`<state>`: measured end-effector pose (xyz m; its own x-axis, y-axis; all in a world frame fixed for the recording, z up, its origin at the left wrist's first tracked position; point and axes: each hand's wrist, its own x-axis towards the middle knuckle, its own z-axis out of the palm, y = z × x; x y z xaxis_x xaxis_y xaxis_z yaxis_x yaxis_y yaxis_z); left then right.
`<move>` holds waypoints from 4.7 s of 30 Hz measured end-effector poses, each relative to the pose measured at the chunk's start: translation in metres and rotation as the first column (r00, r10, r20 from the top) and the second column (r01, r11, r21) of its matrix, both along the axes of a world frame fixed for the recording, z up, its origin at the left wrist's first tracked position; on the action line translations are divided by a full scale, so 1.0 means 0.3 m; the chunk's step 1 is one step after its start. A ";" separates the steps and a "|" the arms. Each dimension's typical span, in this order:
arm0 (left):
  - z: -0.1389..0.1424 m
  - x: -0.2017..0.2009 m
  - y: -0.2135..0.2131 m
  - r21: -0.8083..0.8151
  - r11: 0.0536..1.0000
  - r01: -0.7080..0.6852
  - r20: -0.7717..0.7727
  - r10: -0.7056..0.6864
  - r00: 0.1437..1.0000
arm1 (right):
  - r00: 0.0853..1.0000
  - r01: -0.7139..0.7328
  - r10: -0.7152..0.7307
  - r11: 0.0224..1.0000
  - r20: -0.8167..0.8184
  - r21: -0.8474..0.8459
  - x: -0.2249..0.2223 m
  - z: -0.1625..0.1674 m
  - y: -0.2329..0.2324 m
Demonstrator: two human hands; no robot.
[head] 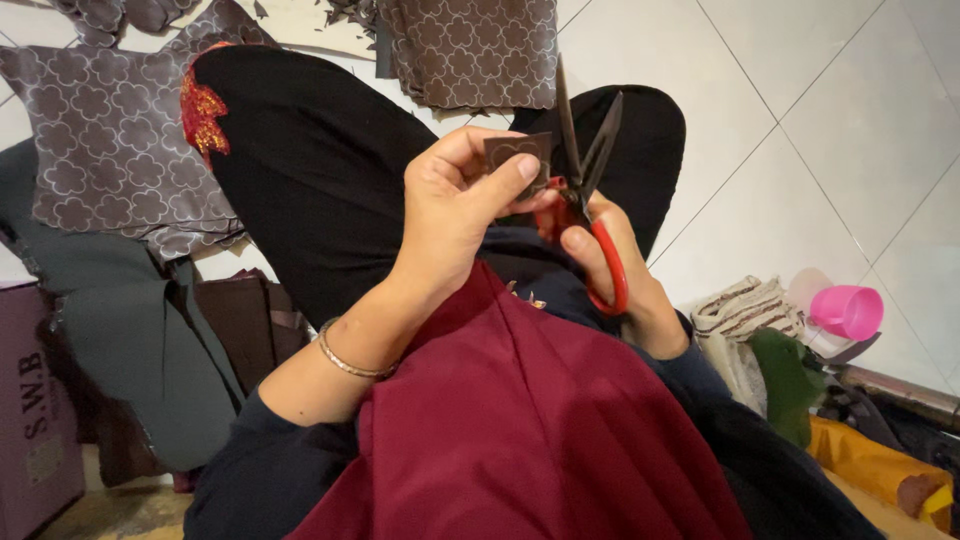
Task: The person sits on the floor and uses red-handled scissors to cut a brown patterned fabric into small shapes. They hold the fabric with one hand and cut with the other, occasionally adjusting the fabric's position.
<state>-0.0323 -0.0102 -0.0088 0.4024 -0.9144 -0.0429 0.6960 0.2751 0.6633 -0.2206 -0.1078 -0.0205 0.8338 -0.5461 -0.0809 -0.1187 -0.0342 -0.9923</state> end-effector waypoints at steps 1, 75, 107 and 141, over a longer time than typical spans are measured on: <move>0.002 -0.001 0.000 0.005 1.000 -0.011 0.021 0.010 1.000 | 1.000 -0.028 0.027 0.999 -0.013 -0.025 0.002 0.012 0.002; 0.029 -0.061 0.027 -0.029 0.996 -0.084 0.043 0.085 0.995 | 0.972 -0.214 0.217 0.976 -0.095 0.041 -0.045 0.057 -0.017; 0.041 -0.065 0.007 -0.041 0.999 -0.017 0.079 0.020 0.997 | 0.981 -0.172 0.172 0.985 -0.094 0.005 -0.071 0.027 -0.025; -0.010 -0.065 -0.035 0.053 0.996 0.068 -0.028 -0.067 0.997 | 0.979 -0.196 0.194 0.980 -0.057 -0.044 -0.070 0.025 -0.031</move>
<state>-0.0518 -0.0208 -0.0117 0.3381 -0.9355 -0.1027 0.7287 0.1912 0.6576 -0.2417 -0.1170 -0.0130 0.9200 -0.3779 -0.1040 -0.1564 -0.1106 -0.9815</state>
